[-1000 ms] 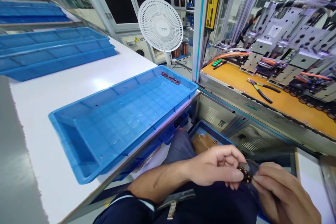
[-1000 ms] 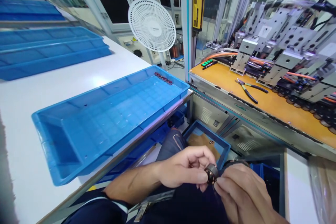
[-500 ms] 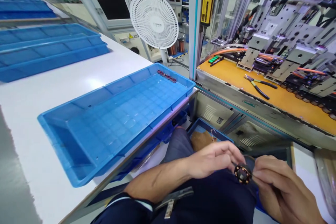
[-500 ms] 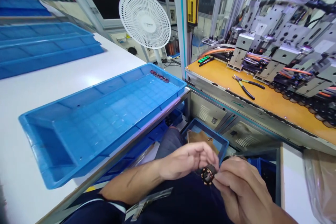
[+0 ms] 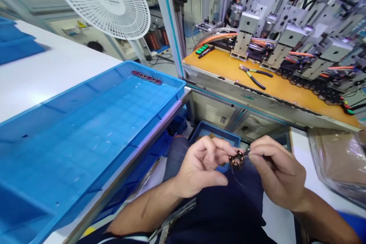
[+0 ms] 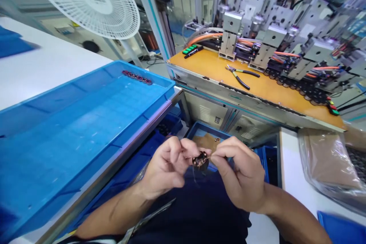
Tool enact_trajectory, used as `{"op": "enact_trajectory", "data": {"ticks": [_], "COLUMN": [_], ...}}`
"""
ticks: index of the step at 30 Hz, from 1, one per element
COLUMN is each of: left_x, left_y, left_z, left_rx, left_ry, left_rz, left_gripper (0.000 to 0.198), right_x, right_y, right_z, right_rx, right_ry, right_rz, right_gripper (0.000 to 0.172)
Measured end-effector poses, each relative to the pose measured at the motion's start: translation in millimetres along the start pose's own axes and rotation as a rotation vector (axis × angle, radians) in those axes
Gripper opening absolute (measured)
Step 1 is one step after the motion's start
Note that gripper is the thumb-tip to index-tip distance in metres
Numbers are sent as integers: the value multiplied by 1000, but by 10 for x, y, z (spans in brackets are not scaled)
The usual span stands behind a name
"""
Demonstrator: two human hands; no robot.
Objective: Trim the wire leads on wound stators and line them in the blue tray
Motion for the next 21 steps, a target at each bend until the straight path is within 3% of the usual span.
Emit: {"op": "enact_trajectory", "data": {"ticks": [4,7,9,13,18,21], "left_x": [43,6,-16,-19,-58,-63], "left_y": [-16,18,33,14,-41,-67], "left_z": [-104,-183,-191,-140,-60,-22], "left_rx": [196,423,459,268,-27,-127], "left_ry": [11,-99,-148,-215,-280,-333], "left_rz": [41,-79,-107,3,26,68], "left_gripper": [34,42,36,20,27,25], "right_x": [8,22,33,43,22,5], "right_y": [-18,-31,-36,-28,-14,7], "right_z": [26,24,21,28,57,65], "right_rx": [55,101,111,87,24,-29], "right_ry": [-119,-126,-96,-3,2,-59], "right_rz": [-90,-125,-115,-48,33,79], "right_gripper": [15,16,15,12,11,11]}}
Point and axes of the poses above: each hand's wrist, its own y-axis away from the middle knuckle, its own x-axis out of the back of the hand, z = x × y, the point moved 4 cm from there along -y, towards the middle knuckle, and after that the axes turned 11 degrees about -x, right-handed, at the moved point
